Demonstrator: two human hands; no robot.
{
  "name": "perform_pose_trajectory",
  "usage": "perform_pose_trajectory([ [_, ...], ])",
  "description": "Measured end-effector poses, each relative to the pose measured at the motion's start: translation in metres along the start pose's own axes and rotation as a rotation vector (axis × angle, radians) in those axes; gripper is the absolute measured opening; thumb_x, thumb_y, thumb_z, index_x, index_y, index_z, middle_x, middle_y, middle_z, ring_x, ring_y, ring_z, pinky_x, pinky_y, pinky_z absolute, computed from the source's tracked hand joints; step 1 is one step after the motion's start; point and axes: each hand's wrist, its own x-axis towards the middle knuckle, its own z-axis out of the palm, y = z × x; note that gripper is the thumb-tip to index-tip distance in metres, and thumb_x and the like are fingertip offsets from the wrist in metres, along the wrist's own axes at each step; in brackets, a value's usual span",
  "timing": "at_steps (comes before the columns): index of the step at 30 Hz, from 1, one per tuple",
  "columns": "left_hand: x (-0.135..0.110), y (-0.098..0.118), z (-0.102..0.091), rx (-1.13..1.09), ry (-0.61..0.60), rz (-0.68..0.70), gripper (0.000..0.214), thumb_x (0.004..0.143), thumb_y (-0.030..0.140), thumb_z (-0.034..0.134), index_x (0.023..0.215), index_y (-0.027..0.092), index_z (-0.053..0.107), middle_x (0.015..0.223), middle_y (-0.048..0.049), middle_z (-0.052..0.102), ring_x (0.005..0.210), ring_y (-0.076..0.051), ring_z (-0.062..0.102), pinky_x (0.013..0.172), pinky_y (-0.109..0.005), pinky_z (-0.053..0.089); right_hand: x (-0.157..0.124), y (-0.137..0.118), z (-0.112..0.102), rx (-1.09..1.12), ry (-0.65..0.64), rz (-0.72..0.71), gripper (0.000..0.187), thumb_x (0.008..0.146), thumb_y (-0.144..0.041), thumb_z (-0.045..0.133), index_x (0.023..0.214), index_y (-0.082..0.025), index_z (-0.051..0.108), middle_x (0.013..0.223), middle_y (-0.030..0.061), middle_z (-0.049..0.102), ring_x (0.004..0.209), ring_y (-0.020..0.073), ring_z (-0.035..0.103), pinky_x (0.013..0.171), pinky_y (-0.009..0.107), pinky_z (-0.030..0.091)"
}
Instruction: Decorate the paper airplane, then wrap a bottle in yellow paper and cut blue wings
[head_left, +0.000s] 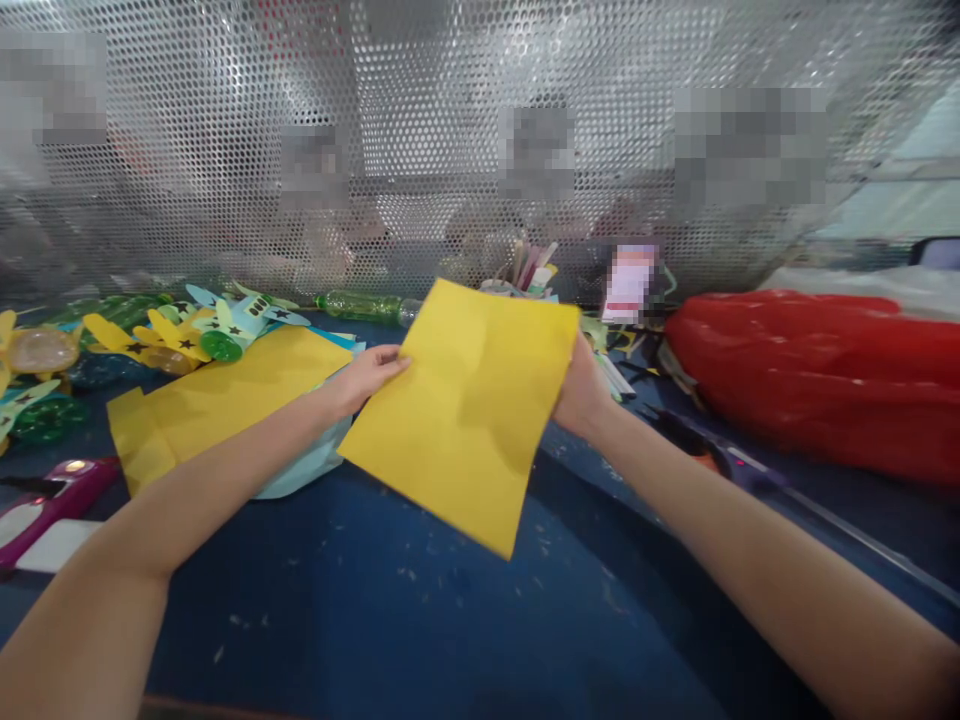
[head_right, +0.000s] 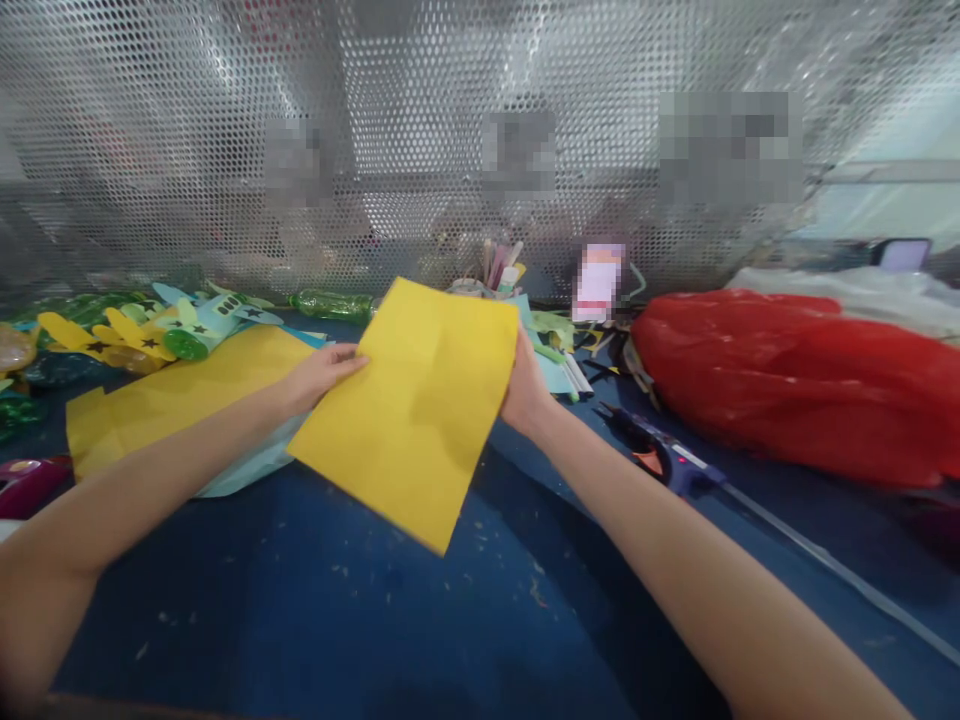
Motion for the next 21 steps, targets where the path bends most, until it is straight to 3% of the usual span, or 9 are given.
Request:
perform_pose_trajectory([
  [2, 0.006, -0.004, -0.002, 0.025, 0.157, 0.036, 0.033, 0.088, 0.032, 0.051, 0.116, 0.016, 0.059, 0.119, -0.0122, 0.067, 0.103, -0.025, 0.066, 0.090, -0.043, 0.054, 0.004, 0.009, 0.000, 0.145, 0.027, 0.107, 0.083, 0.082, -0.076, 0.006, 0.144, -0.027, 0.032, 0.105, 0.0116, 0.071, 0.087, 0.0290, 0.070, 0.071, 0.045, 0.056],
  [6, 0.013, -0.010, -0.012, 0.205, 0.238, 0.011, 0.038, 0.093, 0.028, 0.044, 0.127, 0.013, 0.051, 0.119, -0.0147, 0.066, 0.106, -0.024, 0.065, 0.091, -0.041, 0.054, 0.008, 0.029, 0.002, 0.137, 0.067, 0.187, 0.090, 0.074, -0.048, 0.063, 0.148, -0.027, 0.016, 0.094, 0.0058, 0.071, 0.077, 0.0235, 0.068, 0.071, 0.040, 0.056],
  [9, 0.007, -0.011, -0.019, 0.405, 0.300, 0.041, 0.060, 0.086, 0.026, 0.056, 0.140, 0.011, 0.034, 0.119, -0.0179, 0.063, 0.104, -0.026, 0.064, 0.090, -0.043, 0.052, 0.009, 0.042, 0.002, -0.127, 0.015, 0.029, 0.081, 0.070, -0.027, 0.064, 0.143, -0.023, 0.029, 0.086, 0.0043, 0.068, 0.082, 0.0230, 0.067, 0.076, 0.041, 0.056],
  [12, -0.011, -0.007, -0.015, 0.826, 0.382, 0.331, 0.074, 0.077, 0.031, 0.069, 0.140, 0.014, 0.035, 0.135, -0.0187, 0.049, 0.125, -0.031, 0.047, 0.104, -0.046, 0.040, 0.009, 0.049, 0.001, -0.344, -0.021, -0.050, 0.047, 0.074, -0.024, 0.058, 0.121, -0.018, 0.056, 0.090, 0.0085, 0.067, 0.081, 0.0234, 0.066, 0.079, 0.043, 0.055],
  [13, -0.018, -0.005, -0.011, 0.939, 0.332, 0.420, 0.065, 0.076, 0.036, 0.070, 0.132, 0.014, 0.045, 0.134, -0.0168, 0.049, 0.128, -0.032, 0.042, 0.108, -0.047, 0.035, 0.009, 0.050, 0.001, -0.395, -0.028, -0.050, 0.036, 0.075, -0.025, 0.058, 0.110, -0.018, 0.062, 0.090, 0.0093, 0.067, 0.080, 0.0239, 0.066, 0.080, 0.045, 0.054],
  [15, -0.034, -0.004, -0.001, 1.040, 0.049, 0.461, 0.050, 0.078, 0.051, 0.066, 0.115, 0.019, 0.057, 0.122, -0.0108, 0.058, 0.121, -0.029, 0.048, 0.107, -0.045, 0.036, 0.008, 0.049, 0.001, -0.528, -0.026, -0.098, 0.020, 0.075, -0.025, 0.059, 0.093, -0.019, 0.068, 0.094, 0.0111, 0.066, 0.087, 0.0275, 0.065, 0.086, 0.051, 0.051],
  [18, -0.053, -0.008, 0.016, 1.090, -0.183, 0.441, 0.066, 0.071, 0.066, 0.064, 0.118, 0.020, 0.055, 0.123, -0.0110, 0.057, 0.118, -0.029, 0.050, 0.103, -0.043, 0.039, 0.001, 0.037, 0.002, -0.763, -0.019, -0.290, 0.015, 0.075, -0.031, 0.065, 0.086, -0.023, 0.070, 0.112, 0.0133, 0.061, 0.114, 0.0342, 0.054, 0.100, 0.057, 0.040],
  [20, -0.059, -0.013, 0.022, 1.150, -0.216, 0.450, 0.073, 0.068, 0.069, 0.064, 0.121, 0.020, 0.053, 0.124, -0.0129, 0.055, 0.119, -0.031, 0.049, 0.103, -0.044, 0.038, -0.006, 0.024, 0.004, -0.769, -0.169, -0.359, 0.022, 0.075, -0.042, 0.067, 0.086, -0.024, 0.069, 0.115, 0.0123, 0.059, 0.114, 0.0328, 0.052, 0.102, 0.053, 0.039],
  [21, -0.061, -0.015, 0.024, 1.175, -0.214, 0.459, 0.072, 0.070, 0.068, 0.063, 0.122, 0.019, 0.052, 0.124, -0.0133, 0.055, 0.118, -0.031, 0.049, 0.102, -0.044, 0.039, -0.011, 0.017, 0.005, -0.715, -0.362, -0.353, 0.028, 0.075, -0.048, 0.067, 0.091, -0.024, 0.068, 0.111, 0.0105, 0.060, 0.109, 0.0296, 0.055, 0.099, 0.048, 0.043],
])
